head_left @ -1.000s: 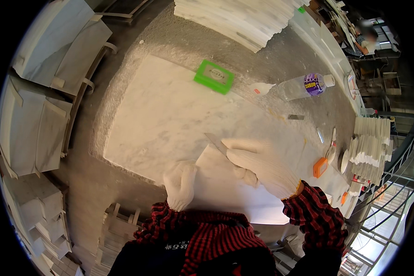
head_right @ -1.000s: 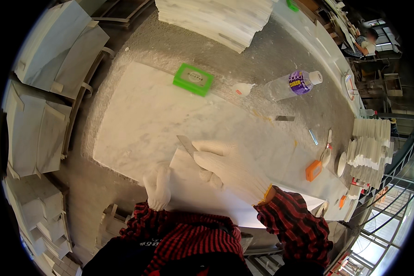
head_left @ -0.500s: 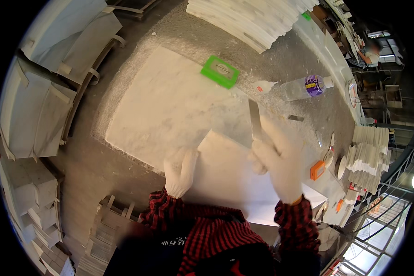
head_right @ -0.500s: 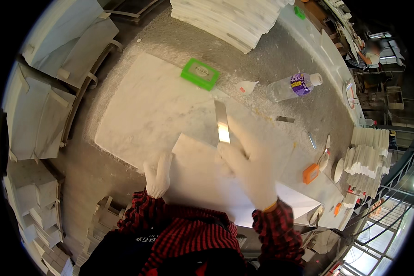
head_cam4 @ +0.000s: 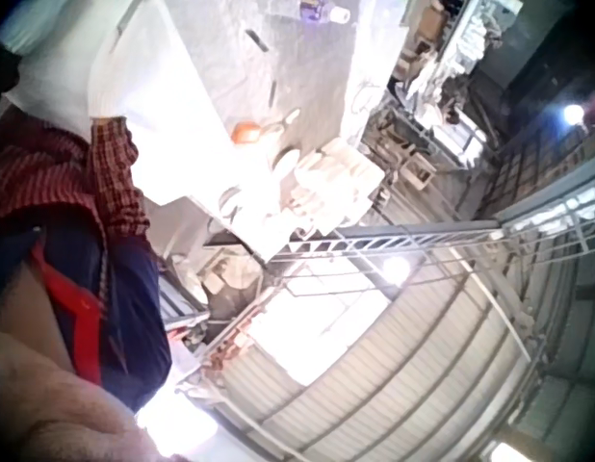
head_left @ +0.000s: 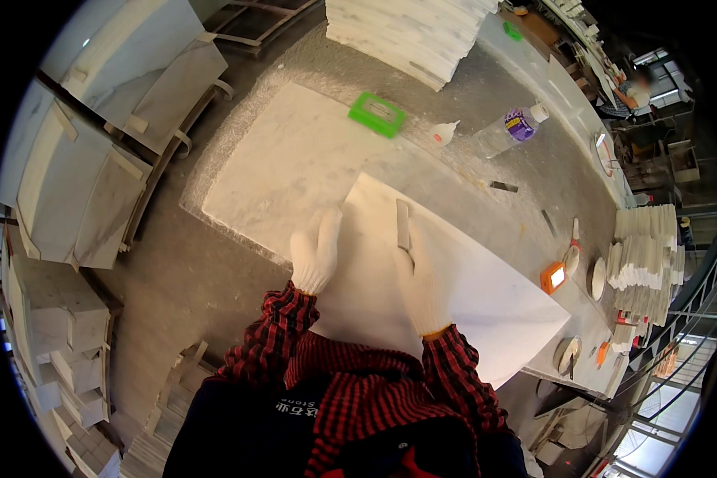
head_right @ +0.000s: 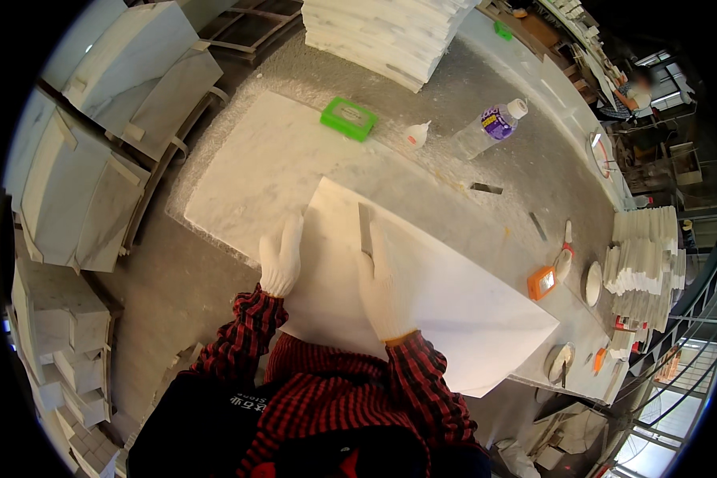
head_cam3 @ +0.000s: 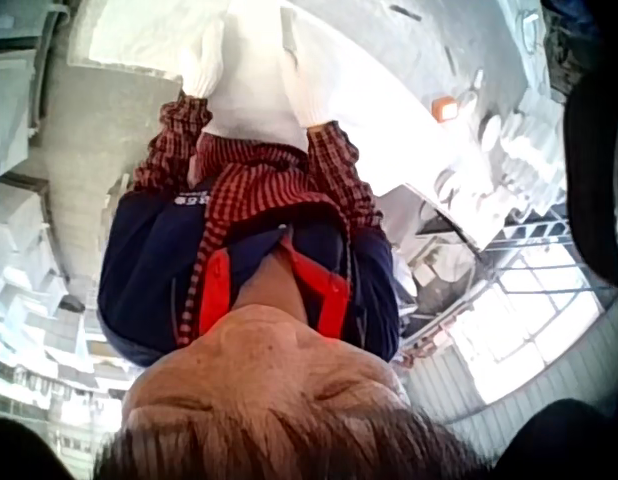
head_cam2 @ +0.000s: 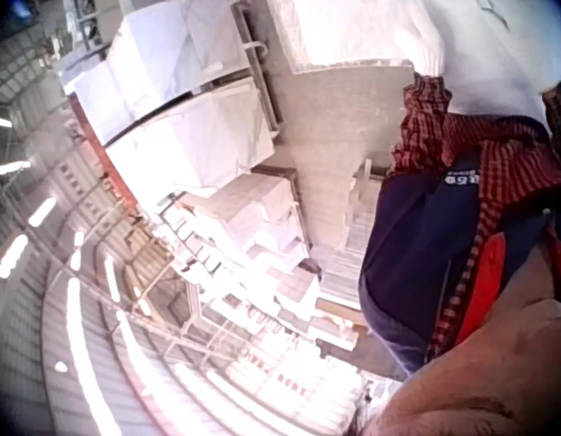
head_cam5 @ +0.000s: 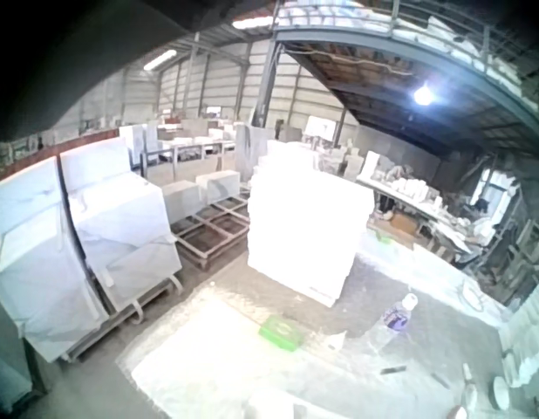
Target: The person uses a metal scraper to remove residue from the edges of a white stone slab. They then use an orange brush to sweep dust off the surface and flip the slab to work on the other side. The person continues scraping and brushing the slab in a workshop environment.
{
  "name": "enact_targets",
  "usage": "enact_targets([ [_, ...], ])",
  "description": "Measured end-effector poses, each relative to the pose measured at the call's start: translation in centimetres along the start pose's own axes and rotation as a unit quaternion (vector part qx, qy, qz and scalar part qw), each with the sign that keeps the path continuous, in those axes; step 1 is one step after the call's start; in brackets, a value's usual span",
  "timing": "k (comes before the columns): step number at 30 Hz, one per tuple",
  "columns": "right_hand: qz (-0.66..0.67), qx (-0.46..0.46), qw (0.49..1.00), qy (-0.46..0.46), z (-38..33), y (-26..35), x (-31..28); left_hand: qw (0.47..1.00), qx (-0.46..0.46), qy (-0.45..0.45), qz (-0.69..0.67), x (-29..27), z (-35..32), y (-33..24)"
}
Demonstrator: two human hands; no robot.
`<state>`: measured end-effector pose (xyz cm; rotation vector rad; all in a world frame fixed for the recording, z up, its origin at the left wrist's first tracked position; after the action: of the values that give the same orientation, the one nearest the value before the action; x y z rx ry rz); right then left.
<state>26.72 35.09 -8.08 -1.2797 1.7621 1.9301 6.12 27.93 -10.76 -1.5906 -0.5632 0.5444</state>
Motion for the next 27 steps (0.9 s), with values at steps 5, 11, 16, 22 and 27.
enact_targets([
  [5,-0.082,-0.049,0.995,-0.007,0.9,0.7,0.5,0.999,0.038,-0.012,-0.011,-0.4,-0.3,1.1],
  [11,-0.068,-0.056,0.996,-0.004,1.8,3.0,0.6,0.998,0.063,0.001,-0.001,-0.5,-0.3,2.5],
  [16,-0.135,0.005,0.990,0.039,2.6,2.7,1.7,0.999,0.006,0.031,-0.034,0.1,-0.5,0.8],
  [22,-0.119,-0.115,0.985,-0.054,2.5,2.6,3.1,0.996,0.061,0.022,-0.066,0.3,-0.2,-0.2],
  [27,-0.180,-0.125,0.975,-0.047,2.8,2.1,3.3,0.997,0.060,0.048,-0.021,0.5,-0.1,-0.3],
])
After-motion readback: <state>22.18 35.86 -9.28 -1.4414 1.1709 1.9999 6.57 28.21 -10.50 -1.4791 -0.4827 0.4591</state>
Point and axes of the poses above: each hand's wrist, its own z-axis towards the middle knuckle, its own x-axis out of the palm, y = z × x, the point moved 10 cm from there along z, towards the middle knuckle, and after that the axes turned 2 degrees about y, right-handed, at the moved point
